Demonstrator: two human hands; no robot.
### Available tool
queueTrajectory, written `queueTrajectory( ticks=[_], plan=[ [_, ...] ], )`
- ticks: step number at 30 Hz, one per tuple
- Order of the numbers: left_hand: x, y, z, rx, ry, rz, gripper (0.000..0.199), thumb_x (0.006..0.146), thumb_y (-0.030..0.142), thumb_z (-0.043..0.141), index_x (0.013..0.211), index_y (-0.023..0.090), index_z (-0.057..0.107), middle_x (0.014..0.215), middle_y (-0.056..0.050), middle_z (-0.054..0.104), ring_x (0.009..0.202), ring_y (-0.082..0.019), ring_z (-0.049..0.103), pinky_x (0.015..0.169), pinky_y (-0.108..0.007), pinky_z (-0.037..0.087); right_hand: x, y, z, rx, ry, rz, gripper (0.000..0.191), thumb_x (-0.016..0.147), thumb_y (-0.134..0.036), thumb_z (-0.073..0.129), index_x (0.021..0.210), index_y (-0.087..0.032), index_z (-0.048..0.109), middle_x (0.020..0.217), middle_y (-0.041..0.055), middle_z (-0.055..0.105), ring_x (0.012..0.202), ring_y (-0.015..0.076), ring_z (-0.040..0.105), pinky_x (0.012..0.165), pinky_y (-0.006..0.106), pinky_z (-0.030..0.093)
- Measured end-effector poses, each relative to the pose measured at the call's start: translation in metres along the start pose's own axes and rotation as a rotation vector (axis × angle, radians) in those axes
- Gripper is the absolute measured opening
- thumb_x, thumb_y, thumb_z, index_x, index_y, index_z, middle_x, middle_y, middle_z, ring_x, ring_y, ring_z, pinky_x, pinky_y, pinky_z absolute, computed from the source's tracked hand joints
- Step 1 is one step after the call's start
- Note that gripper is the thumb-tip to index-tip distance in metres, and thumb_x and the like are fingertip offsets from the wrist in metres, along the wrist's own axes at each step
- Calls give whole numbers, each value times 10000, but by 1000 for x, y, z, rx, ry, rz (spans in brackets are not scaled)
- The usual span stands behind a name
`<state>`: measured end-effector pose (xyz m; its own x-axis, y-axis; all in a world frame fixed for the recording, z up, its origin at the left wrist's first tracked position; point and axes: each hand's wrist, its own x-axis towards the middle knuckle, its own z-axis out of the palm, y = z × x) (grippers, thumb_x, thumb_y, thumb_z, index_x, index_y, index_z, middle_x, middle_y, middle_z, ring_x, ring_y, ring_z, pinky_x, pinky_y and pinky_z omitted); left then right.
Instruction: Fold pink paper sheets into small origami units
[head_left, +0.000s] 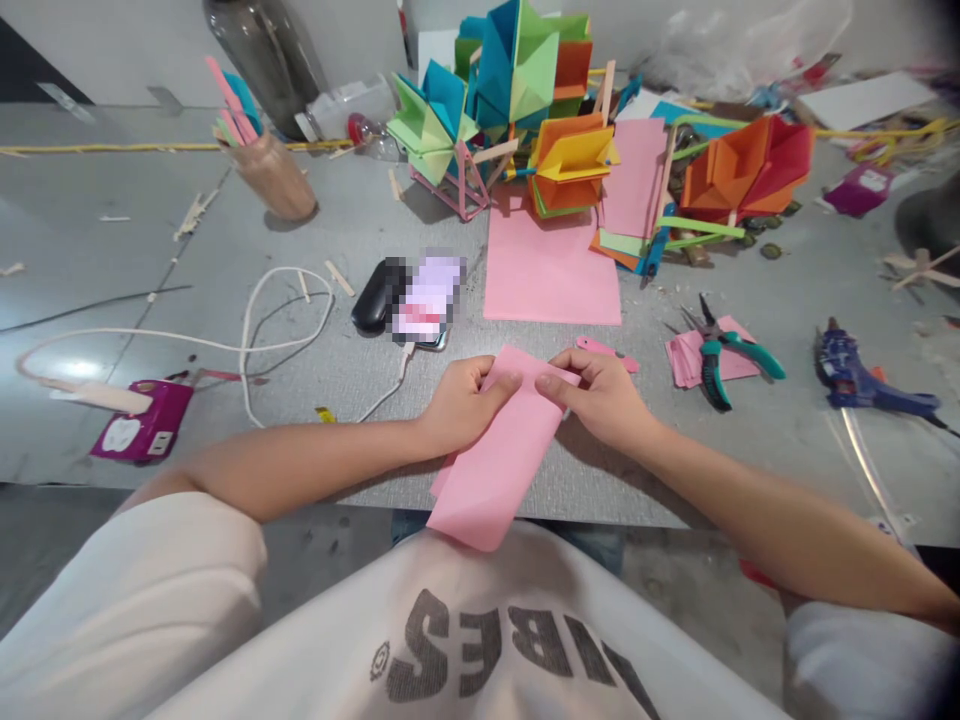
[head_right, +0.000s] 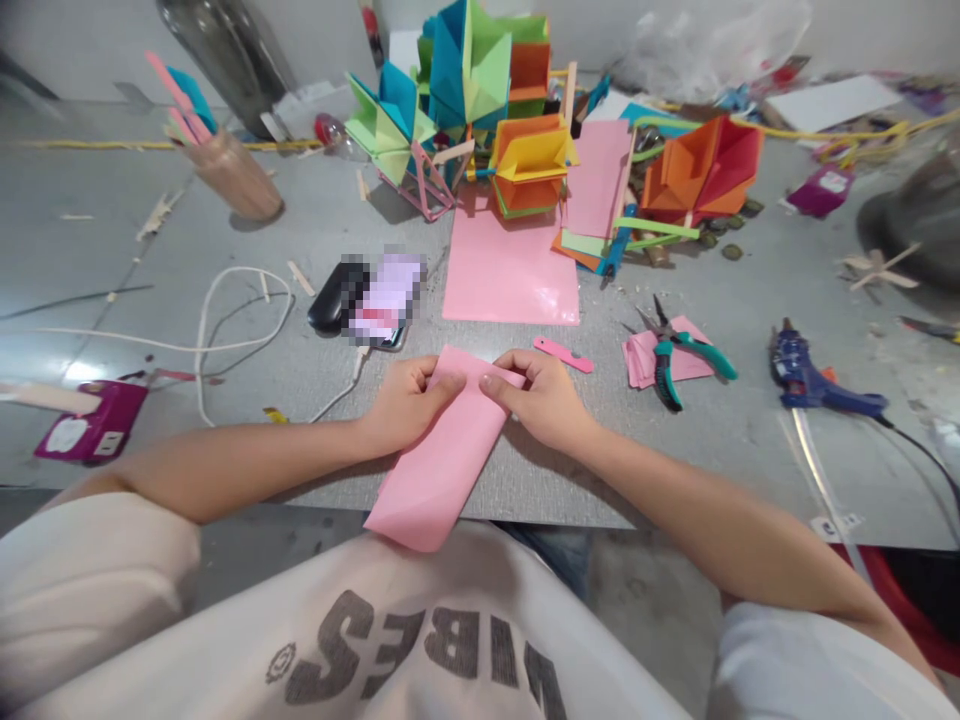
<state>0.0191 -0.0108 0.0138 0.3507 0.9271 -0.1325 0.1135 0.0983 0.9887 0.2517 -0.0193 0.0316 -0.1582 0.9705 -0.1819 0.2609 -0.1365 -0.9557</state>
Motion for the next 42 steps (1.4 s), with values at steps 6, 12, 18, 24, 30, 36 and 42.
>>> queueTrajectory(
  ticks=[6, 12, 18, 24, 30, 36, 42],
  plan=[
    [-1, -2, 3, 40, 60, -1, 572, 1001, 696, 754, 800, 164, 690, 760, -29, 641, 661, -131, 532, 576, -266, 374, -1, 0, 2, 19, -2, -4, 407, 860, -600, 882, 851, -222, 731, 774, 14, 653, 706, 179, 551, 674, 369, 409],
    [-2, -1, 4, 32, 54, 3, 631, 1003, 745, 750, 749, 179, 634, 718, -5, 559, 640, -117, 459, 560, -272, 320, -1, 1, 1, 2, 8, -21, 407, 860, -595, 881, 833, -223, 717, 764, 11, 649, 697, 173, 544, 661, 362, 405],
    [-3, 0, 6, 21, 38, 7, 687, 1040, 788, 706, 703, 210, 548, 682, 11, 499, 636, -119, 409, 560, -284, 291, -1, 2, 1, 10, -4, -14, 417, 871, -605, 894, 832, -221, 738, 768, 16, 662, 702, 176, 550, 664, 361, 409],
    [-3, -1, 6, 55, 19, 41, 483, 1082, 645, 716, 944, 183, 711, 862, -30, 713, 748, -158, 590, 654, -282, 443, -1, 1, 1, 16, 18, -19, 425, 873, -610, 918, 830, -227, 739, 770, 20, 670, 721, 183, 550, 671, 363, 418],
    [-4, 0, 6, 81, 60, 39, 505, 1118, 636, 667, 901, 182, 716, 839, -32, 702, 751, -164, 580, 664, -291, 437, 0, 0, 0, 65, 29, 22, 486, 827, -661, 977, 846, -235, 743, 767, 19, 679, 715, 180, 555, 654, 354, 422],
    [-6, 0, 6, 48, 97, 37, 599, 1101, 745, 668, 938, 172, 735, 846, -36, 699, 753, -165, 578, 660, -295, 433, 2, 0, -6, 159, -31, 113, 547, 815, -697, 992, 790, -233, 705, 691, -5, 613, 679, 163, 538, 664, 352, 413],
    [-7, -1, 7, 36, 115, 34, 632, 1091, 787, 669, 928, 179, 730, 838, -29, 689, 743, -160, 564, 653, -298, 429, 0, -2, -8, 206, -44, 154, 555, 782, -647, 1027, 706, -235, 662, 680, -7, 597, 674, 157, 533, 669, 351, 400]
  ],
)
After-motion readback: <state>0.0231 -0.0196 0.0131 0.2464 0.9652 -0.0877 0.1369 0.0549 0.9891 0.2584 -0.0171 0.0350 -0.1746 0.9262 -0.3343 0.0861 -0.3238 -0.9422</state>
